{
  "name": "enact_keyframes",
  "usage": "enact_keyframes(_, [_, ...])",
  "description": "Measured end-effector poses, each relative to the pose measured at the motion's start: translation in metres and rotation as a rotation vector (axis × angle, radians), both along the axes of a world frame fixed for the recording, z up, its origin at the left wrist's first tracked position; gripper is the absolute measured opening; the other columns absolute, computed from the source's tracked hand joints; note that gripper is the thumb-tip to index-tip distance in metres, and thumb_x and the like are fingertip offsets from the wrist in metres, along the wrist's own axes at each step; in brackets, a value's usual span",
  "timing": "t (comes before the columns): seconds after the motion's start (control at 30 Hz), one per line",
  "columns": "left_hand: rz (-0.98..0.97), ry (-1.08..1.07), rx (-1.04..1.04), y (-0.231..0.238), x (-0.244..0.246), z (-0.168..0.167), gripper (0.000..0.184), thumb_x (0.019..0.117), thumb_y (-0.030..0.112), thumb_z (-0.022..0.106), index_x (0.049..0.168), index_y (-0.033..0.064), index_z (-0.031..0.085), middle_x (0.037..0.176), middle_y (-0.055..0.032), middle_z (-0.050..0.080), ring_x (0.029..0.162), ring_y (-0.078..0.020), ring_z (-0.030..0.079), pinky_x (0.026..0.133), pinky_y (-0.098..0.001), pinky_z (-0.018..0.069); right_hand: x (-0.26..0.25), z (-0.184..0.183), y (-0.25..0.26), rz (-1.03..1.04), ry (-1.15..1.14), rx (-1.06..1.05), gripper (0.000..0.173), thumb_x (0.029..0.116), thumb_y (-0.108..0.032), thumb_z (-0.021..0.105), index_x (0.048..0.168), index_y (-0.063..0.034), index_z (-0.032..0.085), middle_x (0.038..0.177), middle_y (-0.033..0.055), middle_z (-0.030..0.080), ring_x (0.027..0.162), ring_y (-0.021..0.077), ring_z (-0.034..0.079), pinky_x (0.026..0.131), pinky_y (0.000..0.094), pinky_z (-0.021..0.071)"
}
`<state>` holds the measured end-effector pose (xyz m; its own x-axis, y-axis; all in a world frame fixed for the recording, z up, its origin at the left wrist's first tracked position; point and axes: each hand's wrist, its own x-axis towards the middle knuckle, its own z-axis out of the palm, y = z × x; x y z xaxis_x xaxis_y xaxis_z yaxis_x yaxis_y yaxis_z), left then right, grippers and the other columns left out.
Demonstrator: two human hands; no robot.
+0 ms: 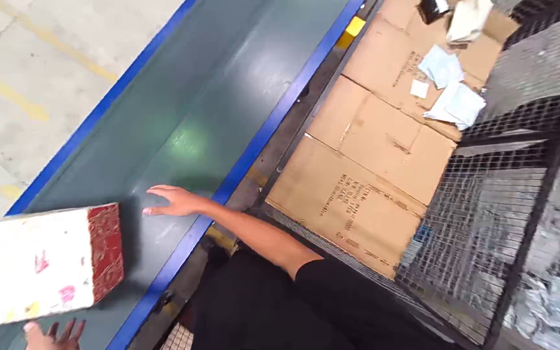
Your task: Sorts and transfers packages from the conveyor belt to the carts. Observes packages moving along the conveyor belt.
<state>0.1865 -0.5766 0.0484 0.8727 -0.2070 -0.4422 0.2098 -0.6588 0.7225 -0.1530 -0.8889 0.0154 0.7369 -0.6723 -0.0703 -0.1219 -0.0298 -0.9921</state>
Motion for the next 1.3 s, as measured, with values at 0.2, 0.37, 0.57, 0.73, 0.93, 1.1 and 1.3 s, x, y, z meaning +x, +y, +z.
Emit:
enact_keyframes(0.2, [-0.081, 0.227, -0.327, -0.092, -0.020, -0.011, 0.072, 0.1014, 0.069, 0.028, 0.155, 0.0221, 0.031, 0.147, -0.0067, 0.052, 0.125, -0.0234, 0.059, 0.099, -0.0499, 0.0530, 0.096, -0.004, -0.019, -0.095, 0.039, 0.140, 0.077, 0.0948, -0.041, 0.071, 0.153, 0.0011, 0.042, 0.139, 0.0276, 0.058, 0.131, 0.0359, 0.057, 0.113, 0.0518, 0.0442])
enact_keyframes(0.37, [-0.015, 0.237, -0.636, -0.163, -0.054, -0.031, 0.054, 0.1094, 0.047, 0.036, 0.147, 0.0093, 0.043, 0.128, -0.0140, 0.066, 0.113, -0.0270, 0.067, 0.093, -0.0529, 0.0584, 0.099, -0.024, -0.029, -0.360, -0.025, 0.272, 0.086, 0.0840, -0.039, 0.083, 0.154, -0.0133, 0.039, 0.137, 0.0195, 0.059, 0.121, 0.0302, 0.062, 0.098, 0.0508, 0.0558])
enact_keyframes(0.57, [-0.085, 0.315, -0.661, -0.193, -0.103, -0.028, 0.048, 0.1100, 0.044, 0.034, 0.144, 0.0106, 0.044, 0.119, -0.0109, 0.068, 0.104, -0.0227, 0.070, 0.086, -0.0478, 0.0611, 0.046, -0.017, -0.041, -0.562, -0.108, 0.508, 0.094, 0.0786, -0.027, 0.088, 0.149, -0.0128, 0.028, 0.126, 0.0216, 0.060, 0.106, 0.0302, 0.066, 0.085, 0.0498, 0.0593])
enact_keyframes(0.73, [-0.390, 0.333, -0.558, -0.209, -0.166, 0.008, 0.030, 0.1075, 0.030, 0.040, 0.131, 0.0147, 0.051, 0.105, 0.0053, 0.070, 0.092, -0.0037, 0.069, 0.080, -0.0283, 0.0615, -0.075, -0.001, 0.054, -0.727, -0.184, 0.709, 0.109, 0.0830, -0.012, 0.082, 0.163, -0.0201, 0.009, 0.129, 0.0265, 0.057, 0.100, 0.0345, 0.068, 0.079, 0.0517, 0.0612])
enact_keyframes(0.93, [-1.316, 0.387, -0.724, -0.347, -0.330, 0.085, 0.105, 0.0892, 0.055, 0.069, 0.165, 0.0152, 0.008, 0.161, -0.0092, 0.038, 0.136, -0.0178, 0.053, 0.107, -0.0379, 0.0517, -0.235, 0.065, 0.089, -1.321, -0.553, 0.673, 0.059, 0.1029, -0.049, 0.042, 0.143, -0.0061, 0.033, 0.100, 0.0114, 0.069, 0.081, 0.0213, 0.071, 0.068, 0.0393, 0.0616])
enact_keyframes(1.1, [-1.905, 0.327, -0.859, -0.368, -0.458, 0.174, 0.105, 0.0885, 0.065, 0.067, 0.166, 0.0188, 0.014, 0.167, -0.0054, 0.031, 0.147, -0.0235, 0.042, 0.117, -0.0439, 0.0436, -0.483, 0.132, -0.061, -1.568, -0.737, 0.055, 0.075, 0.1025, -0.069, 0.025, 0.160, -0.0224, 0.016, 0.146, 0.0150, 0.051, 0.115, 0.0309, 0.064, 0.093, 0.0489, 0.0586])
enact_keyframes(1.3, [-1.961, 0.075, -0.593, -0.264, -0.402, 0.071, 0.066, 0.0974, 0.042, 0.066, 0.152, 0.0088, 0.049, 0.154, -0.0091, 0.051, 0.139, -0.0208, 0.052, 0.116, -0.0461, 0.0456, -0.502, 0.211, -0.071, -1.414, -0.489, -0.483, 0.082, 0.1041, -0.048, 0.049, 0.164, -0.0200, 0.000, 0.164, 0.0134, 0.031, 0.142, 0.0321, 0.047, 0.107, 0.0560, 0.0504])
